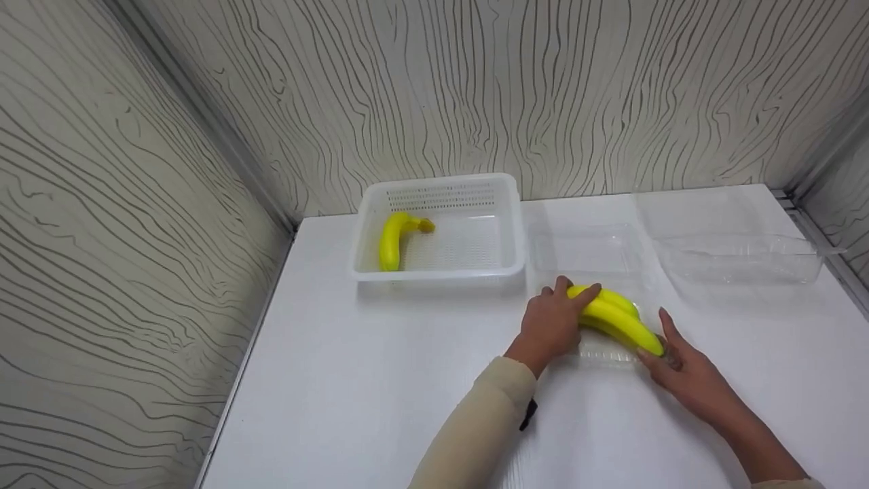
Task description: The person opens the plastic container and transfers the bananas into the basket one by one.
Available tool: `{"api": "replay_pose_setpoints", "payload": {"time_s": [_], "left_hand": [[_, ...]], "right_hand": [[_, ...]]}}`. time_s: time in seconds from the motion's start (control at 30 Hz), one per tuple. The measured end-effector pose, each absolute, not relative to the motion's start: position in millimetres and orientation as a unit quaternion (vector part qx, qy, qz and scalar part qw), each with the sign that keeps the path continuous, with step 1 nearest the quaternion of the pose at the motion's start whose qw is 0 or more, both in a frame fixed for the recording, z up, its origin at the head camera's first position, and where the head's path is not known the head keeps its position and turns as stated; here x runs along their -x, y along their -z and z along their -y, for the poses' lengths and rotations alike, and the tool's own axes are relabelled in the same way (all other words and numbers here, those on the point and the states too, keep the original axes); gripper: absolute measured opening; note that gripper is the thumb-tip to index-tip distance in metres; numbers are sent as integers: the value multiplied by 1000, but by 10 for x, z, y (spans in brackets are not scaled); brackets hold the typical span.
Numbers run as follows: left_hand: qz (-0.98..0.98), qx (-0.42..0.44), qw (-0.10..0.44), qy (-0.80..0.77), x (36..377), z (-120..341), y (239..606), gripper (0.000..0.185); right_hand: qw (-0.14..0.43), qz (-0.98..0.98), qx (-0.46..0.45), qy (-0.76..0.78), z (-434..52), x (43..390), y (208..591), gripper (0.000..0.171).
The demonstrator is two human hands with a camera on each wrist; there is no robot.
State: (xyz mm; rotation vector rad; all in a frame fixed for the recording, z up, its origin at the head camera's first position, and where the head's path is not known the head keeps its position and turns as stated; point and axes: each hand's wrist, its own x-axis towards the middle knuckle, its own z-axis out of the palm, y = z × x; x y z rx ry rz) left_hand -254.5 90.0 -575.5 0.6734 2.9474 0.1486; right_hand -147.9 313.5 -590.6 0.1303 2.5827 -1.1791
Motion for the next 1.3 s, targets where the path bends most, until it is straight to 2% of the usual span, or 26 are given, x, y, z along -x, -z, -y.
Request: {"api": "replay_pose_setpoints", "payload": {"time_s": [0.57,0.9,1.07,1.3], "left_hand": [[-975,-201,70,-61,2560,-904,5796,89],[-973,-211,69,-58,2556,-901,5793,90],[-971,-229,51,-39,2543,-901,5798,88],[-972,-227,58,-36,2553,-887,5787,85]], "right_hand": [[157,-884,-52,437,-3120,1492,5940,102],[183,-867,-65,459,-3130,1505,5955,104],[187,-865,-71,459,-3140,1502,5976,105],[181,-857,-64,478,-3119,1511,5974,104]]}}
